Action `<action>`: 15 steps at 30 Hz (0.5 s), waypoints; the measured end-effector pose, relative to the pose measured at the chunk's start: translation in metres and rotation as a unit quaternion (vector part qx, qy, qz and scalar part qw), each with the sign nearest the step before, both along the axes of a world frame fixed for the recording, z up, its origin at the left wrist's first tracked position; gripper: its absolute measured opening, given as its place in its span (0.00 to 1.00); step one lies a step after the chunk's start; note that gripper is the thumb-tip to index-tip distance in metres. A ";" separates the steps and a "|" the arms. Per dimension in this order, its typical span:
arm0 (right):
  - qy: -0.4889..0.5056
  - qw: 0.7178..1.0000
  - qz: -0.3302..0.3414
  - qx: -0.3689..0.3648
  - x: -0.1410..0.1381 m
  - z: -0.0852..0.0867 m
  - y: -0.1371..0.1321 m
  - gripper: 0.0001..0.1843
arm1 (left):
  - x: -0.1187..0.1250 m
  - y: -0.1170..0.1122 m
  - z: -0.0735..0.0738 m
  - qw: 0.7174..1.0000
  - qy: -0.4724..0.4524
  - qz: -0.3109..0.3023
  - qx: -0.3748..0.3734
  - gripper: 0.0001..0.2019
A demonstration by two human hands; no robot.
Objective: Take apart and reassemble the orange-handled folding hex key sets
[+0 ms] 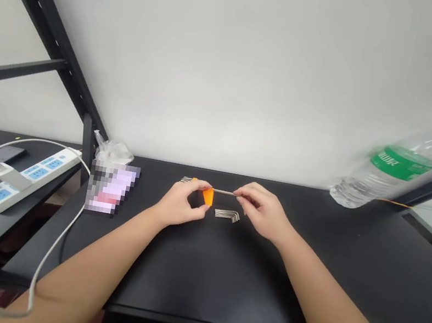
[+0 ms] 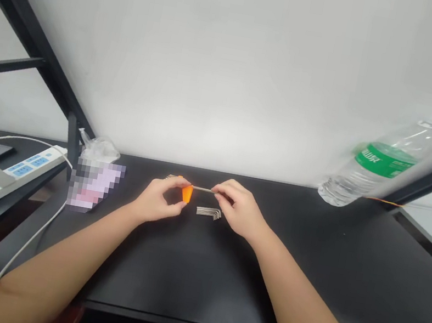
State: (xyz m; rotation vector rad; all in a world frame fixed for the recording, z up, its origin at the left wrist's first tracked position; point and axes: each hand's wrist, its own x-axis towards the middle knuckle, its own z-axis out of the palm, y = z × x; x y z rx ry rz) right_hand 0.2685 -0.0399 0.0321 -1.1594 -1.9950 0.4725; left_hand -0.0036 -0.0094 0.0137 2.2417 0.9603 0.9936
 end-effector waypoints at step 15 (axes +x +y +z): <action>-0.104 0.994 0.029 0.025 -0.006 -0.012 -0.001 0.18 | 0.006 -0.012 0.007 0.993 0.058 -0.051 -0.088 0.34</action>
